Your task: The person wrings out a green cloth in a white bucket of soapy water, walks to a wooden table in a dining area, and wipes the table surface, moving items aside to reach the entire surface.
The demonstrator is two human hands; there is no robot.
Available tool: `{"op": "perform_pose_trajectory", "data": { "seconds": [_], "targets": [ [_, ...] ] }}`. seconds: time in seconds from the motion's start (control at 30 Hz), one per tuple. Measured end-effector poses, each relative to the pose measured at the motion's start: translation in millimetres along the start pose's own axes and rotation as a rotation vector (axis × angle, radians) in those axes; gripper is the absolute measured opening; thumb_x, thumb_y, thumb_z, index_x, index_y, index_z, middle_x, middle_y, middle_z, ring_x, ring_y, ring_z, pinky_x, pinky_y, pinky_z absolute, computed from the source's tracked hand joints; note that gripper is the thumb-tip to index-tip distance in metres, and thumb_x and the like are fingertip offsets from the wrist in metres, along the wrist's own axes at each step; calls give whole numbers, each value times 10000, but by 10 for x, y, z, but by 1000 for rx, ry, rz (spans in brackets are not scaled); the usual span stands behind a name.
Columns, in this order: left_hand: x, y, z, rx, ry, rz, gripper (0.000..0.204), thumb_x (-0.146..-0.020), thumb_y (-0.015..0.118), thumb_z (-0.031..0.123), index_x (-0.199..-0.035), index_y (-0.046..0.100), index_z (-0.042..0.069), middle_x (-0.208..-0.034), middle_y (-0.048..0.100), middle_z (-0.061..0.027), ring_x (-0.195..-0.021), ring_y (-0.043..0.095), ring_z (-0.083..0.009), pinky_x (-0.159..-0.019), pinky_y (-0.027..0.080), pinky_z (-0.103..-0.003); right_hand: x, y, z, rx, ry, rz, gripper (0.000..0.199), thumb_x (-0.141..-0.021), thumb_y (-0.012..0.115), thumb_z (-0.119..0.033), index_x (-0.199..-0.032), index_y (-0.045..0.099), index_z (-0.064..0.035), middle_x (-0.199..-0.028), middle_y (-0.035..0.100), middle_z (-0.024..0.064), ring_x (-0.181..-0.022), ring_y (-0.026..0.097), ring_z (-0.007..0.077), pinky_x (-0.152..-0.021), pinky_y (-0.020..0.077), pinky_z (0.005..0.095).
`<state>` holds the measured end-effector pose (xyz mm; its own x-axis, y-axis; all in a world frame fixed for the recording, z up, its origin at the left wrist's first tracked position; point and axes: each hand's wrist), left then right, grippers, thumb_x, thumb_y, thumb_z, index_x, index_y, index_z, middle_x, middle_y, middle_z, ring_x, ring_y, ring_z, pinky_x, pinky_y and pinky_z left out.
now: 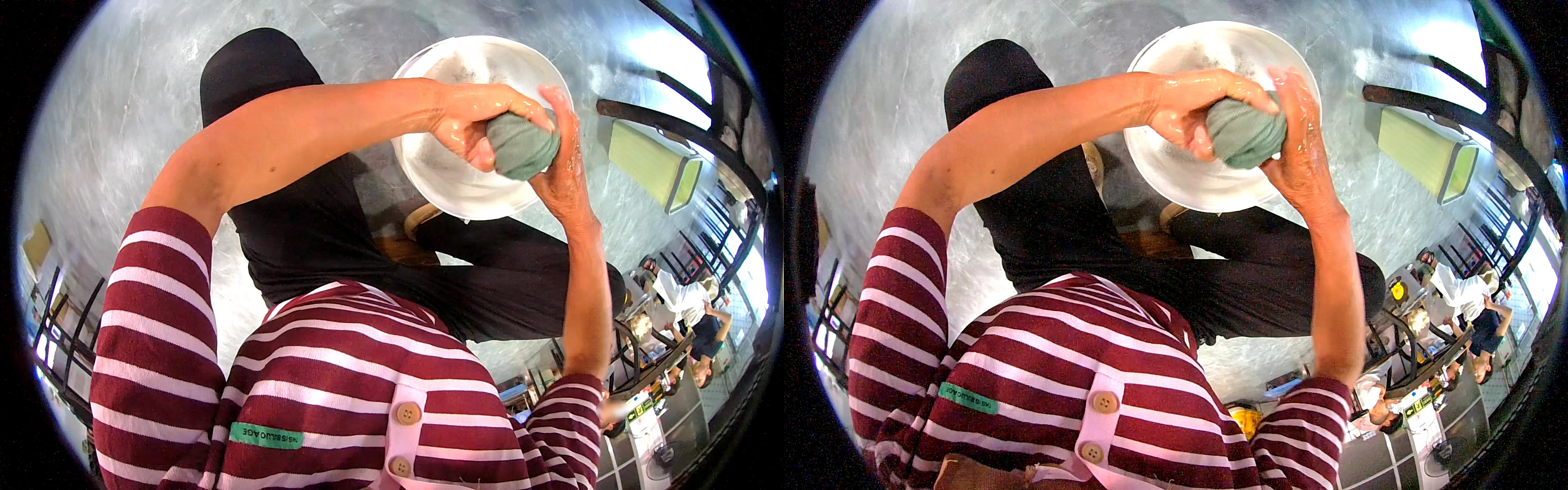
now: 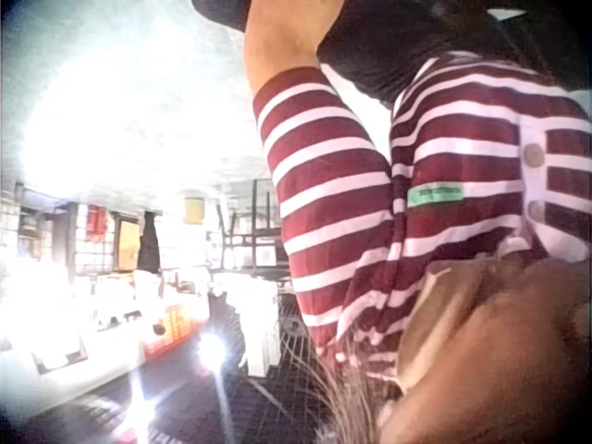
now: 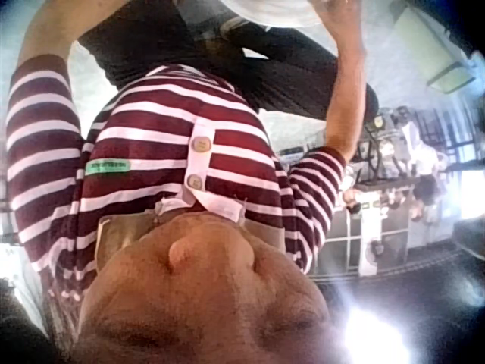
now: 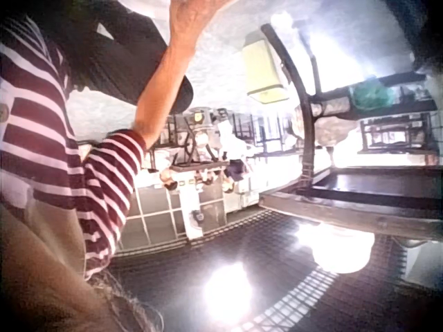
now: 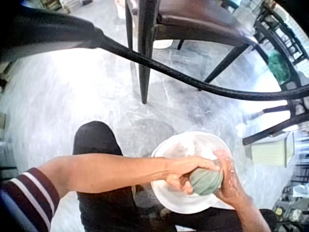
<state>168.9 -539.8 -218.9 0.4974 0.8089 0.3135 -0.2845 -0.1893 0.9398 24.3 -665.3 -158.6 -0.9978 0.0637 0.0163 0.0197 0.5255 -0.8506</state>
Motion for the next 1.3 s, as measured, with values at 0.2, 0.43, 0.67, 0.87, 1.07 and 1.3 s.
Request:
{"op": "perform_pose_trajectory", "data": {
  "seconds": [0.2, 0.43, 0.67, 0.87, 1.07, 1.3],
  "targets": [
    [104, 138, -8, -305, -150, 46, 353, -694, 825, 233, -964, 624, 129, -898, 539, -22, -533, 406, -98, -408, 291, -218, -16, 9, 60, -67, -178, -153, 778, -614, 781, -6, -1319, 467, -103, -1257, 578, 82, -1139, 561, 315, -927, 503, 382],
    [-16, 7, -12, -575, -120, 288, 473, -670, 799, 283, -1075, 641, 99, -1020, 616, -90, -886, 578, -162, -543, 435, -277, -99, 129, 165, 158, 5, -251, 637, -618, 773, -62, -1203, 546, -164, -997, 616, 33, -873, 627, 279, -680, 535, 388],
    [-180, -67, -121, -1089, 88, 374, 494, -636, 767, 257, -978, 565, -38, -734, 613, -144, -607, 607, -238, -487, 459, -348, -176, 174, 126, 340, 173, -513, 419, -678, 699, -86, -1066, 542, -65, -848, 656, 122, -800, 658, 343, -654, 526, 439],
    [-48, 80, -257, -1584, 189, 560, 674, -691, 709, 184, -1262, 417, -23, -844, 652, -279, -746, 666, -400, -619, 536, -462, -149, 256, 111, 221, 440, -657, 263, -722, 655, -128, -920, 609, 39, -768, 652, 235, -801, 651, 409, -715, 525, 472],
    [-66, 39, -299, -1664, 428, 627, 636, -713, 697, 268, -1231, 467, -20, -876, 651, -271, -759, 666, -394, -636, 525, -487, -296, 110, 208, -135, 589, -786, 414, -717, 692, -154, -1072, 625, 47, -900, 670, 262, -859, 667, 374, -740, 519, 420],
    [-6, -87, 217, -799, 169, 730, 470, -716, 719, 385, -1029, 667, 38, -802, 634, -104, -658, 595, -190, -501, 448, -359, -305, -314, 288, -490, 542, -324, 883, -718, 730, -132, -1469, 278, -20, -1333, 525, 150, -1232, 508, 263, -1011, 437, 422]
  ]
}}
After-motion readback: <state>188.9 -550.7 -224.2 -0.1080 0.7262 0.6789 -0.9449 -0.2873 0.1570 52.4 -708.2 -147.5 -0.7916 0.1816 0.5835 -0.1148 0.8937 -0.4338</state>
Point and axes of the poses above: each hand's wrist, its own x-axis away from the middle knuckle, its own y-axis out of the palm, z = x × y
